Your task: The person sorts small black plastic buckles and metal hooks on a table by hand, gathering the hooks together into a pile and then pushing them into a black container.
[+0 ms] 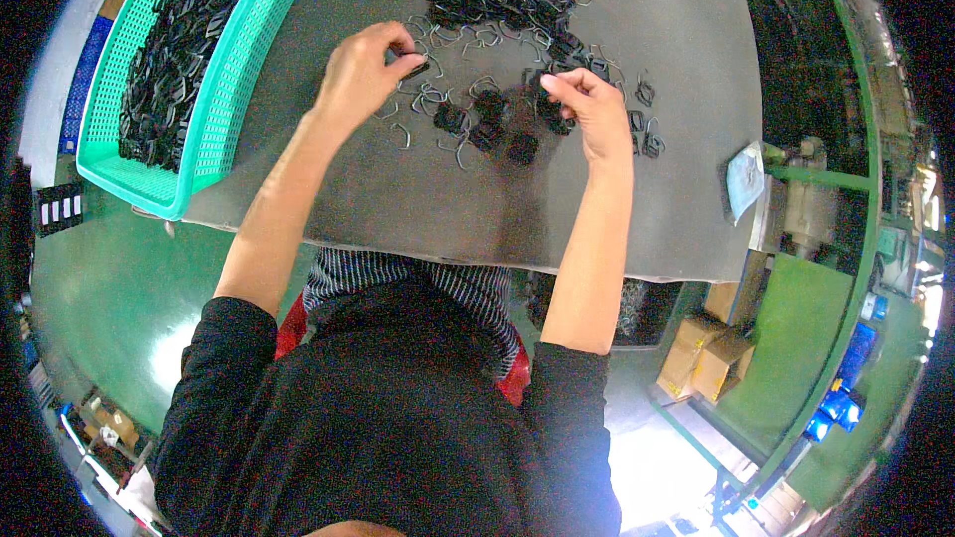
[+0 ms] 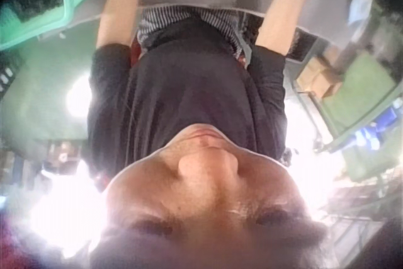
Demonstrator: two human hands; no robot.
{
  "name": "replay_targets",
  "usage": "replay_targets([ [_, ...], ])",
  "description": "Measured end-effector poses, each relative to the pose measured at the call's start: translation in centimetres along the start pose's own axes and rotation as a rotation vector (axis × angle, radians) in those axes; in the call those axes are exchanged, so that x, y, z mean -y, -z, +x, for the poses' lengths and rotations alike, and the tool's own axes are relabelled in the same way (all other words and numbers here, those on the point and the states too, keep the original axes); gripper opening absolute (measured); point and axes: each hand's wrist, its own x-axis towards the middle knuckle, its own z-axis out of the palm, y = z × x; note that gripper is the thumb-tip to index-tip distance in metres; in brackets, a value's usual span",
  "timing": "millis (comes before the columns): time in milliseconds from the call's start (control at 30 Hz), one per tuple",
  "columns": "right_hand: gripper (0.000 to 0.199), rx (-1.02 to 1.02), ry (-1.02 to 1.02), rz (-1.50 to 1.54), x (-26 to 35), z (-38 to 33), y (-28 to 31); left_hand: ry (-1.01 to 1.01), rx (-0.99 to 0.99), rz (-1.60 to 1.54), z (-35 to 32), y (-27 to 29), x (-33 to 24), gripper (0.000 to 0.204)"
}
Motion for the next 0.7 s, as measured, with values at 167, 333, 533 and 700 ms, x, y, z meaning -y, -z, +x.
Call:
replay_targets([
  [167,0.013,0.042,-0.014,0.273,-0.5,-1.0,1.0,0.314,0.245,-1.171,-1.2,3.4,-1.0,0.016],
  [333,0.019,0.155,-0.072,0.485,1.6,-2.1,-1.6,0.323,0.4,-0.806,-1.4,1.4,-1.1,0.024],
  [533,0.044,0.043,0.073,-0.853,1.5,-2.4,-6.5,-0.002,0.215,0.12,-2.7,-2.7,-3.3,0.028],
  [700,0.032,0.201,-0.077,-0.163,0.4,-3.3,-2.4,0.004,0.181,-0.104,-2.5,-1.1,-2.0,0.023],
])
